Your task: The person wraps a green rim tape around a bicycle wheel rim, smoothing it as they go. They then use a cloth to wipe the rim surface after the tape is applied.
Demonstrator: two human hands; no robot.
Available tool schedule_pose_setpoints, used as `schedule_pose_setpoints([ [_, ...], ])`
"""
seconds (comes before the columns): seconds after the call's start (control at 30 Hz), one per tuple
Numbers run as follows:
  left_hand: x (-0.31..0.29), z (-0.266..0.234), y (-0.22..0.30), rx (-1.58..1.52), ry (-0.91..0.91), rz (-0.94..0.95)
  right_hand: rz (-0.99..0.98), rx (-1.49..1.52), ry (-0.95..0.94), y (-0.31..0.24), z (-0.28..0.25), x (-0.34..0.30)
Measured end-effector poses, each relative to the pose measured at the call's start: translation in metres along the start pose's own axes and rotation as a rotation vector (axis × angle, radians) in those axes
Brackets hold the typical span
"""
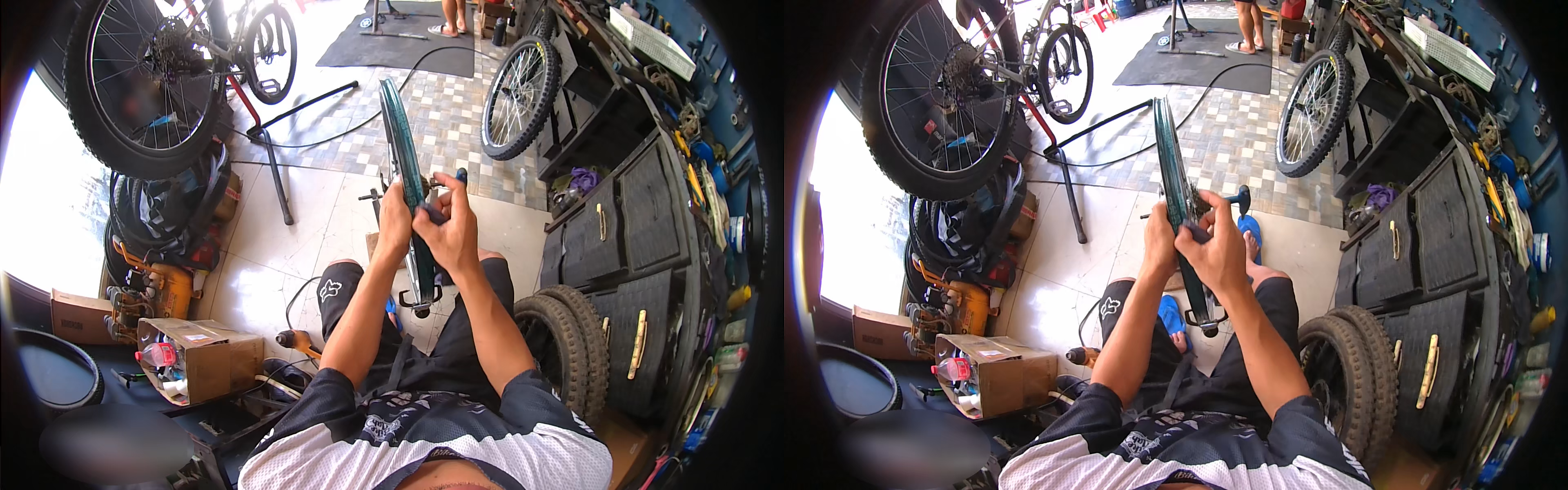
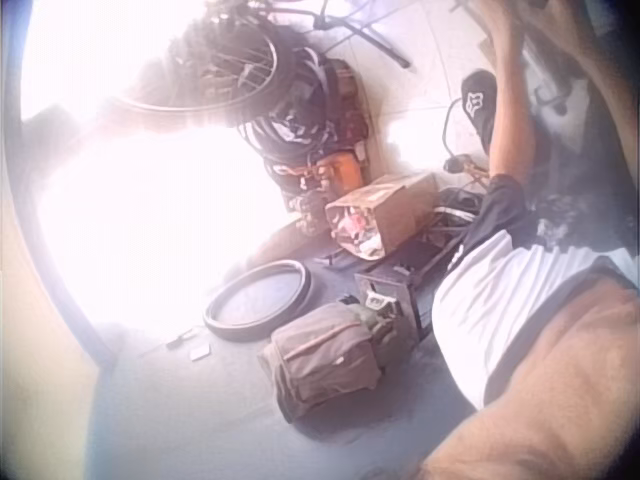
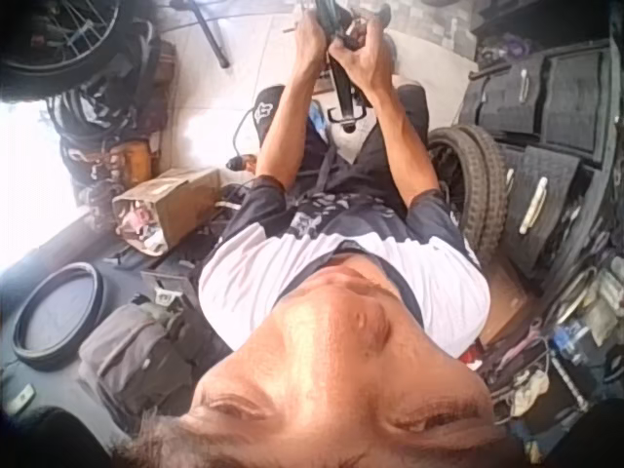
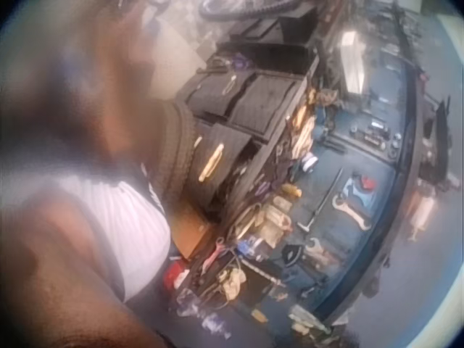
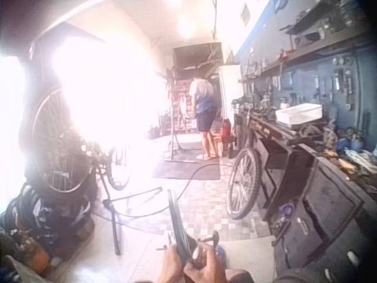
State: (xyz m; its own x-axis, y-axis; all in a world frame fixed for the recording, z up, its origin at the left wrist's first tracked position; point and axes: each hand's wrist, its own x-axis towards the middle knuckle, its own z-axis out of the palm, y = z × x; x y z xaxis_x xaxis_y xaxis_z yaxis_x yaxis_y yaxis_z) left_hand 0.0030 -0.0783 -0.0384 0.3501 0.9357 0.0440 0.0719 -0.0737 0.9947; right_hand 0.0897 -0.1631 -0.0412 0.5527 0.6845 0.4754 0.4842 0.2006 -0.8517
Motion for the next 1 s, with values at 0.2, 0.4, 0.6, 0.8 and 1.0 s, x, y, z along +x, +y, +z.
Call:
schedule_pose_setpoints([
  [0.2, -0.016, -0.001, -0.054, -0.177, -0.085, -0.002, 0.011, 0.006, -0.048, -0.011, 0.009, 0.051],
  [0.4, -0.06, -0.001, -0.063, -0.24, -0.174, 0.004, 0.118, -0.115, -0.123, -0.014, 0.016, 0.104],
  [0.6, -0.08, -0.002, -0.086, -0.26, -0.208, -0.022, 0.199, -0.199, -0.236, -0.011, 0.023, 0.155],
  [0.8, -0.079, 0.003, -0.098, -0.259, -0.228, 0.128, 0.139, -0.33, -0.11, -0.004, 0.04, 0.189],
  [1.0, -0.06, 0.0, -0.113, -0.101, -0.11, 0.223, -0.017, 0.1, -0.026, -0.012, 0.01, 0.139],
])
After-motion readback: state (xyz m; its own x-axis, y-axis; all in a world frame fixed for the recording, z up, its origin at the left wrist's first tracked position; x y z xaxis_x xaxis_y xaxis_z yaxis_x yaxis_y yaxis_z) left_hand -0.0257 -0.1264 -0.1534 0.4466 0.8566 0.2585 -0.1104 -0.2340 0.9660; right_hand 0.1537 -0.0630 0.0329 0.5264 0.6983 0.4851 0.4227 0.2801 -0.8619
